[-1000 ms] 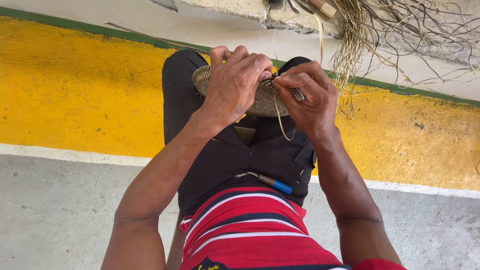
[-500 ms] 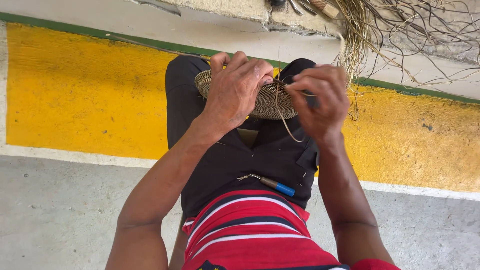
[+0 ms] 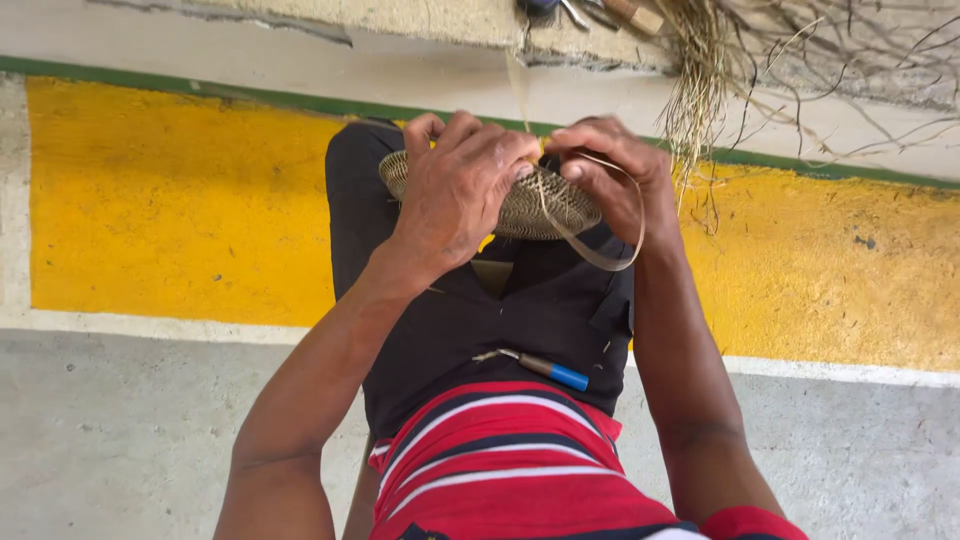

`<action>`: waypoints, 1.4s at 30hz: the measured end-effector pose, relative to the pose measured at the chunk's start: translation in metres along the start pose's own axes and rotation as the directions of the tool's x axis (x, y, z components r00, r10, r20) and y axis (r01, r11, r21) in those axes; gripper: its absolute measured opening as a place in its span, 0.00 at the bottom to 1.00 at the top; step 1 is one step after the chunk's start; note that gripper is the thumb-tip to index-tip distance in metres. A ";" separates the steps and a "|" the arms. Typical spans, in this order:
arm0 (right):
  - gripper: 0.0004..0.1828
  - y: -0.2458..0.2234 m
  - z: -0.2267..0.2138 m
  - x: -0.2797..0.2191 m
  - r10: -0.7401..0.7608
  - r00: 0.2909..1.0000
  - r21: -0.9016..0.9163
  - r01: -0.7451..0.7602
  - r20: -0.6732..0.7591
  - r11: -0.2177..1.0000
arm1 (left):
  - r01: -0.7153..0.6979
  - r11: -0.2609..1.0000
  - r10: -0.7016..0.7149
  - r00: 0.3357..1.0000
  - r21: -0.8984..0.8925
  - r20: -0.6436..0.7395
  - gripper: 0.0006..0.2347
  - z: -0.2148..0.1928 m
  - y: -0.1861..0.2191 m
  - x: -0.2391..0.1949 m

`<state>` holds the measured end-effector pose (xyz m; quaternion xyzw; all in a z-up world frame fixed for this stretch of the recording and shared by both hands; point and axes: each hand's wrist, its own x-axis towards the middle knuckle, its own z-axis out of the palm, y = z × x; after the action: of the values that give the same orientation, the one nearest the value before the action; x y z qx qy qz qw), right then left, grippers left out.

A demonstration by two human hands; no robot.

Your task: The recorder is weaving a circular straw or bamboo object by hand.

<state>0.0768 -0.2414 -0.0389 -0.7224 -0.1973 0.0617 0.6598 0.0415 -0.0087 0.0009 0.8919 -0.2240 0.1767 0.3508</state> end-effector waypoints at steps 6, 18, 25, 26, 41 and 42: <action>0.15 -0.017 0.001 0.038 -0.599 0.784 -0.611 0.558 0.165 0.562 | -0.016 0.999 0.015 1.000 0.047 0.026 0.07 0.005 -0.003 0.002; 0.23 -0.028 -0.017 0.019 -0.447 0.893 -0.264 0.418 -0.057 0.869 | -0.060 0.996 0.054 0.994 0.063 0.092 0.15 -0.004 0.006 -0.006; 0.26 0.012 0.015 0.032 0.117 0.961 0.039 -0.130 0.251 0.991 | -0.006 1.000 0.001 0.987 0.030 0.161 0.15 -0.014 0.020 -0.021; 0.22 0.003 0.020 0.044 0.105 0.957 0.018 -0.114 0.271 0.993 | -0.007 0.999 0.001 0.989 0.040 0.150 0.14 -0.015 0.019 -0.020; 0.26 0.004 0.018 0.038 0.116 0.969 -0.083 -0.100 0.216 0.991 | -0.024 1.000 0.022 0.989 0.013 0.148 0.12 -0.013 0.019 -0.007; 0.26 0.016 0.020 0.046 0.109 0.973 -0.083 -0.094 0.205 0.992 | -0.037 0.999 0.035 0.988 0.013 0.150 0.12 -0.012 0.017 -0.008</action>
<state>0.1155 -0.2065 -0.0495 -0.7444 -0.2306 0.1639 0.6048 0.0245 -0.0090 0.0147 0.9013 -0.2644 0.1172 0.3225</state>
